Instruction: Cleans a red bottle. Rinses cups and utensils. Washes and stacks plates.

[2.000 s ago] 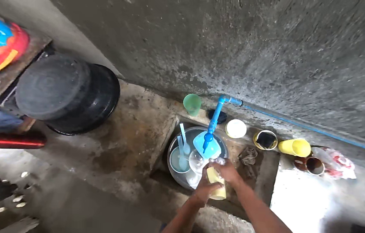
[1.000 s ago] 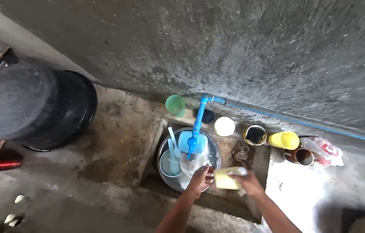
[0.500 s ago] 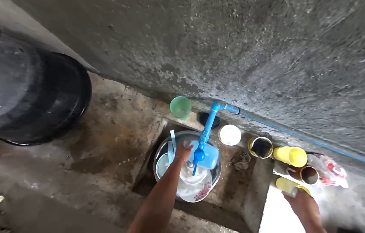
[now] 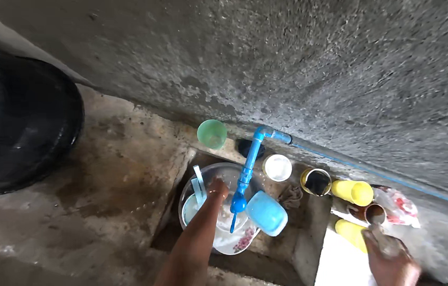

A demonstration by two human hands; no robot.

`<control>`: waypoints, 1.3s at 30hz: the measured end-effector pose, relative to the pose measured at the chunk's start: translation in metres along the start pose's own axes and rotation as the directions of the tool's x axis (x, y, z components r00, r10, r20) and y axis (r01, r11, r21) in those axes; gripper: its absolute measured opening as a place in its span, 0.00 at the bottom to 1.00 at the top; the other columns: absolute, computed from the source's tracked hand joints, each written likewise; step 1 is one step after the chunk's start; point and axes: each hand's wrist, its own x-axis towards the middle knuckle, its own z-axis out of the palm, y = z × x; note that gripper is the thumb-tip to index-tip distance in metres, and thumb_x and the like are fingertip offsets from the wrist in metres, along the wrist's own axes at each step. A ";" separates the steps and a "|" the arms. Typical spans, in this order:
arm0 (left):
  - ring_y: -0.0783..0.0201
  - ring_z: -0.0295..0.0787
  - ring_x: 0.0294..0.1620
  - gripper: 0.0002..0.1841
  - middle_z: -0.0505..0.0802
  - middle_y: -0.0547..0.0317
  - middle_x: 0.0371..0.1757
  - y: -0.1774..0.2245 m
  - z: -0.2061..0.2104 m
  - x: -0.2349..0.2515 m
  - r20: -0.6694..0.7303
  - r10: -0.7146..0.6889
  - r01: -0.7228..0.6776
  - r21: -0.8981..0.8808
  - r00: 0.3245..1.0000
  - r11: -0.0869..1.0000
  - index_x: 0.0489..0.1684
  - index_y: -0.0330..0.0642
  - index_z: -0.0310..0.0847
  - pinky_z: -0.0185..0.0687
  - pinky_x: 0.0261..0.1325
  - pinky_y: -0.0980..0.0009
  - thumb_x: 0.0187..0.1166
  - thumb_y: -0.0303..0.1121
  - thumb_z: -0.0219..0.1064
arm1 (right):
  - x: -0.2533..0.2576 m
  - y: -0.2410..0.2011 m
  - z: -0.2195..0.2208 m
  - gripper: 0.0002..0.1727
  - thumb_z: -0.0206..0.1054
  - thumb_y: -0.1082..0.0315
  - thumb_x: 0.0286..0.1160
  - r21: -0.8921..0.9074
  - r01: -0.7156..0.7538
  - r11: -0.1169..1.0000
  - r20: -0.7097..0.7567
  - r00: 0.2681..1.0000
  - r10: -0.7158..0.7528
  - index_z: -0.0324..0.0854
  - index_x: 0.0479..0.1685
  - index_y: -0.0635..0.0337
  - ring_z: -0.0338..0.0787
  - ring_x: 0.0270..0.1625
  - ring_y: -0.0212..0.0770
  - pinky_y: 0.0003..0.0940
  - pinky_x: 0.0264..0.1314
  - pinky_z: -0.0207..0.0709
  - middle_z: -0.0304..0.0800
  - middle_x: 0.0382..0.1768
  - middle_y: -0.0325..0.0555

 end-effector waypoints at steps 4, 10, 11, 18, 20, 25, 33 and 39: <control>0.36 0.57 0.90 0.34 0.62 0.28 0.89 -0.002 -0.006 0.000 0.006 -0.013 0.013 -0.048 1.000 0.999 0.86 0.24 0.56 0.56 0.87 0.43 0.85 0.35 0.61 | -0.006 -0.057 0.031 0.23 0.76 0.72 0.65 0.241 0.005 0.971 0.266 0.961 -0.071 0.83 0.58 0.80 0.94 0.54 0.58 0.55 0.64 0.85 0.92 0.51 0.69; 0.38 0.73 0.81 0.32 0.78 0.28 0.77 -0.025 -0.004 0.019 0.021 -0.120 0.122 -0.183 0.993 0.976 0.77 0.24 0.69 0.66 0.81 0.43 0.88 0.47 0.58 | -0.006 -0.056 0.148 0.34 0.70 0.66 0.81 0.163 -0.507 0.846 0.725 0.644 0.246 0.64 0.85 0.63 0.87 0.67 0.55 0.53 0.71 0.80 0.82 0.70 0.63; 0.39 0.73 0.81 0.33 0.78 0.28 0.77 -0.032 -0.003 0.022 0.022 -0.115 0.117 -0.227 0.993 0.967 0.77 0.24 0.69 0.66 0.82 0.43 0.87 0.49 0.58 | -0.011 -0.045 0.163 0.32 0.69 0.66 0.82 0.235 -0.609 0.757 0.734 0.622 0.272 0.64 0.85 0.62 0.88 0.63 0.52 0.50 0.66 0.82 0.83 0.69 0.62; 0.38 0.60 0.89 0.28 0.70 0.29 0.85 -0.052 0.001 0.029 0.005 0.104 -0.094 -0.384 0.995 0.918 0.86 0.29 0.60 0.51 0.90 0.44 0.98 0.41 0.36 | -0.035 -0.050 0.172 0.34 0.76 0.69 0.73 0.284 -0.542 0.791 0.787 0.603 0.130 0.71 0.80 0.64 0.89 0.63 0.50 0.49 0.67 0.83 0.86 0.66 0.61; 0.42 0.59 0.90 0.27 0.68 0.32 0.87 -0.051 0.001 0.027 -0.049 0.142 -0.147 -0.523 0.989 0.840 0.87 0.30 0.59 0.50 0.91 0.48 0.97 0.39 0.37 | -0.039 -0.062 0.170 0.34 0.77 0.68 0.71 0.279 -0.499 0.821 0.799 0.594 0.090 0.72 0.80 0.61 0.90 0.62 0.49 0.49 0.66 0.84 0.87 0.65 0.58; 0.51 0.73 0.78 0.25 0.78 0.37 0.77 -0.057 -0.013 0.031 -0.036 0.239 -0.195 -0.702 0.970 0.685 0.79 0.32 0.68 0.67 0.80 0.52 0.95 0.41 0.41 | -0.055 -0.095 0.179 0.35 0.76 0.69 0.73 0.278 -0.539 0.795 0.876 0.482 0.021 0.69 0.82 0.60 0.96 0.51 0.45 0.45 0.54 0.92 0.92 0.57 0.51; 0.47 0.74 0.82 0.31 0.79 0.41 0.80 -0.035 -0.047 0.002 0.115 0.483 -0.464 -0.158 0.868 0.872 0.84 0.40 0.67 0.65 0.85 0.47 0.78 0.23 0.64 | -0.055 -0.129 0.173 0.29 0.74 0.62 0.74 0.180 -0.251 0.951 0.865 0.502 -0.032 0.77 0.76 0.60 0.89 0.65 0.50 0.50 0.73 0.80 0.88 0.63 0.57; 0.46 0.81 0.75 0.18 0.87 0.41 0.70 -0.026 -0.044 -0.053 -0.078 0.595 -0.594 0.041 0.800 0.804 0.72 0.40 0.83 0.69 0.82 0.52 0.87 0.28 0.58 | 0.015 -0.171 0.106 0.26 0.76 0.73 0.66 0.390 0.038 0.920 0.365 0.911 -0.192 0.78 0.65 0.72 0.90 0.59 0.55 0.53 0.66 0.82 0.88 0.56 0.63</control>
